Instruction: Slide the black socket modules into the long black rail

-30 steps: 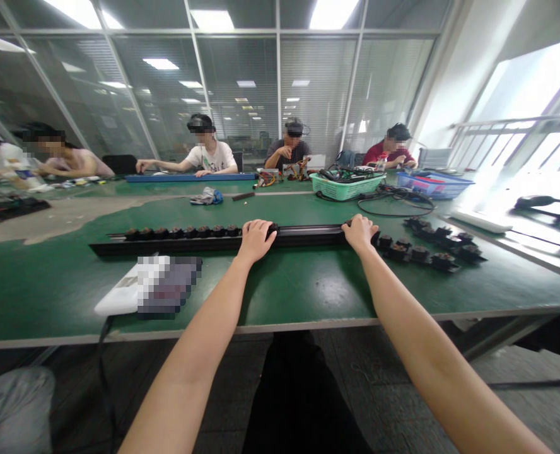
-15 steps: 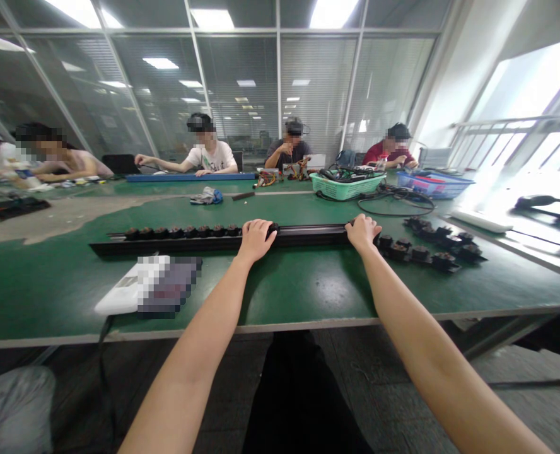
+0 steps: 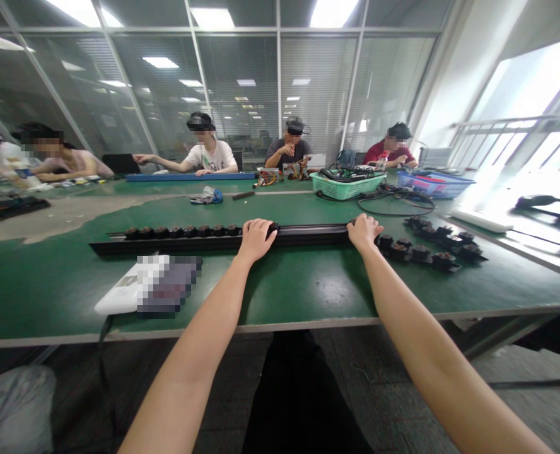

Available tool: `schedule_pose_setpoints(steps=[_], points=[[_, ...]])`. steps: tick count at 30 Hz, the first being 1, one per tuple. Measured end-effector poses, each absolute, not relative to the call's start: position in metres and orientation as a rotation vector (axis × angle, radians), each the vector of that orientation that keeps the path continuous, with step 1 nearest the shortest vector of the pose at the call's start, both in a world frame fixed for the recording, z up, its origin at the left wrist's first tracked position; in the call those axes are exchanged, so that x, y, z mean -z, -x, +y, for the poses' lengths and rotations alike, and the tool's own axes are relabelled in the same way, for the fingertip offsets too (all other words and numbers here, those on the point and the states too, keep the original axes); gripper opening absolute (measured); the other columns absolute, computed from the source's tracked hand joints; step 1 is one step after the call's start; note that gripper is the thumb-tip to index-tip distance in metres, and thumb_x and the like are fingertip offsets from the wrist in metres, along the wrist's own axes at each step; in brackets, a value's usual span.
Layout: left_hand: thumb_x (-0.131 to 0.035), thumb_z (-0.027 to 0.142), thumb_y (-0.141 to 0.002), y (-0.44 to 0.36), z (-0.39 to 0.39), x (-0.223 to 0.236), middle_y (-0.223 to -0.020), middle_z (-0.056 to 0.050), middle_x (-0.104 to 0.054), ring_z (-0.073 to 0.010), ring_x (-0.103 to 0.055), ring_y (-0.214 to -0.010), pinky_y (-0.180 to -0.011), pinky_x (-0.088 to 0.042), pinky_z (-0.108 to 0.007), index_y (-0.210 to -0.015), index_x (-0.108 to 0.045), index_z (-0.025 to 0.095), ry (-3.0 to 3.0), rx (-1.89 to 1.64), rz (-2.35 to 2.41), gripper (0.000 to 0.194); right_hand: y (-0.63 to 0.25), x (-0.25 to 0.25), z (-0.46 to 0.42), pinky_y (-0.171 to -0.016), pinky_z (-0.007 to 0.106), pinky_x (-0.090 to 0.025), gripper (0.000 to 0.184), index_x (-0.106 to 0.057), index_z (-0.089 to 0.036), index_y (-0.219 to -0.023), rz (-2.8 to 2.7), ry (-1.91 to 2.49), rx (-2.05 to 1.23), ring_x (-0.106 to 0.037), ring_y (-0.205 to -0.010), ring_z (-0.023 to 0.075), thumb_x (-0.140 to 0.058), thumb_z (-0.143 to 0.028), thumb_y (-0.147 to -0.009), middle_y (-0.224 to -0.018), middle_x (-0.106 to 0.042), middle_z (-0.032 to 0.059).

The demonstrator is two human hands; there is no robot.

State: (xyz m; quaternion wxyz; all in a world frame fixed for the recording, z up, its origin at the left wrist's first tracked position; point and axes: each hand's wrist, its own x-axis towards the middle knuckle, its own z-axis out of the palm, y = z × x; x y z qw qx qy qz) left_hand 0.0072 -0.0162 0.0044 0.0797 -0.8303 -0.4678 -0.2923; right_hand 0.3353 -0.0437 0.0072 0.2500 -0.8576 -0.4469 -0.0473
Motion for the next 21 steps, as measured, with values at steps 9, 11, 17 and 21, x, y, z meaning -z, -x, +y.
schedule_pose_setpoints(steps=[9,11,17,21], points=[[-0.048,0.037,-0.105,-0.0074,-0.0162,-0.0049,-0.142,-0.016,-0.07,-0.0329,-0.055,-0.141,-0.125,-0.032,-0.052,-0.135,-0.068,0.019,2.482,0.864,-1.406,0.04,-0.3368,-0.0071,-0.0424,-0.106,0.046,-0.033,0.039,-0.06,-0.005,-0.133,-1.209,2.335,0.108,-0.053,-0.131,0.0386,-0.049,-0.025,-0.101,-0.14,-0.06,0.0279],[-0.048,0.037,-0.105,-0.0073,-0.0163,-0.0049,-0.142,-0.015,-0.07,-0.0328,-0.055,-0.14,-0.124,-0.032,-0.052,-0.134,-0.068,0.021,2.482,0.868,-1.407,0.039,-0.3375,-0.0071,-0.0423,-0.106,0.047,-0.033,0.04,-0.06,-0.004,-0.133,-1.199,2.337,0.104,-0.052,-0.132,0.0389,-0.049,-0.025,-0.101,-0.141,-0.059,0.0281],[-0.048,0.038,-0.105,-0.0068,-0.0155,-0.0041,-0.142,-0.015,-0.07,-0.0324,-0.055,-0.14,-0.124,-0.032,-0.052,-0.135,-0.068,0.021,2.485,0.873,-1.397,0.039,-0.3403,-0.0065,-0.0421,-0.106,0.047,-0.032,0.039,-0.059,-0.005,-0.132,-1.165,2.338,0.107,-0.052,-0.131,0.0387,-0.049,-0.025,-0.101,-0.14,-0.058,0.0286],[-0.048,0.037,-0.105,-0.0067,-0.0149,-0.0037,-0.142,-0.015,-0.07,-0.0324,-0.055,-0.14,-0.125,-0.031,-0.052,-0.135,-0.068,0.02,2.484,0.87,-1.399,0.04,-0.3395,-0.0072,-0.043,-0.105,0.048,-0.033,0.037,-0.06,-0.007,-0.13,-1.161,2.334,0.119,-0.052,-0.128,0.0377,-0.05,-0.025,-0.1,-0.137,-0.059,0.0278]])
